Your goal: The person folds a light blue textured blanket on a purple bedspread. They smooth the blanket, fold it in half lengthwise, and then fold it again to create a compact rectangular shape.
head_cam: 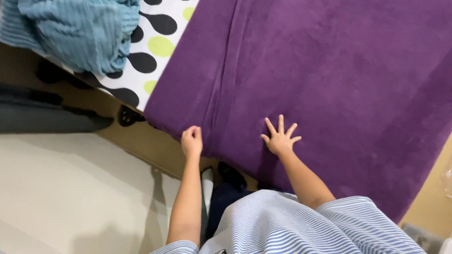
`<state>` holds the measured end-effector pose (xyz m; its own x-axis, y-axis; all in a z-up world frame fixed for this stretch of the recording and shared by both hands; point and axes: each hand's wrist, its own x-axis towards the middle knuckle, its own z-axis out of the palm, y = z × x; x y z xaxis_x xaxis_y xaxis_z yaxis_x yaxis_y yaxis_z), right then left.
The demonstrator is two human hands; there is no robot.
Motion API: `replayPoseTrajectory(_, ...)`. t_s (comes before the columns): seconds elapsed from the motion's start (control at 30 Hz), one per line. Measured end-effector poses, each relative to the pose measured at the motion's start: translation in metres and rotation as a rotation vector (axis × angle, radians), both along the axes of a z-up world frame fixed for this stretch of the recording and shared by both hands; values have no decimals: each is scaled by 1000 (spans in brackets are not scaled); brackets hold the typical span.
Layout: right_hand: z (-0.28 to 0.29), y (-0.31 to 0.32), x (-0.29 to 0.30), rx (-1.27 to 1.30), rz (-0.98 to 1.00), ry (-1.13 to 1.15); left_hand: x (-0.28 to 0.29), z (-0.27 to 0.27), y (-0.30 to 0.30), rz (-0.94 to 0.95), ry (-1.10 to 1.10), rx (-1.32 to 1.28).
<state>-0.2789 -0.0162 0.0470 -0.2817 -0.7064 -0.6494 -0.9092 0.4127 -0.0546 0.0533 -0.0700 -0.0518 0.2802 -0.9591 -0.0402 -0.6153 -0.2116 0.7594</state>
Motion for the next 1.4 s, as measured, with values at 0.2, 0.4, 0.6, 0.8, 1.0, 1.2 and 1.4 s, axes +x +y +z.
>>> replayPoseTrajectory(0.2, -8, -1, 3, -9, 11, 41, -24, 45, -30, -183, -47, 117)
replayPoseTrajectory(0.4, 1, -10, 7, 15, -14, -9, -53, 24, -37, -194, -231, -76)
replayPoseTrajectory(0.6, -10, -20, 18, -207, -16, -59, -28, 27, -46, -250, 308, 70)
replayPoseTrajectory(0.8, 0, -61, 94, -566, 46, -208, 31, 99, -46, -183, 648, 268)
replayPoseTrajectory(1.0, 8, -102, 189, -538, 19, -161, 99, 139, -82, -307, 588, 339)
replayPoseTrajectory(1.2, -2, -119, 231, -366, -170, -42, 148, 137, -121, -339, 673, 540)
replayPoseTrajectory(1.4, -12, -120, 237, -371, -584, 15, 170, 113, -130, -244, 576, 403)
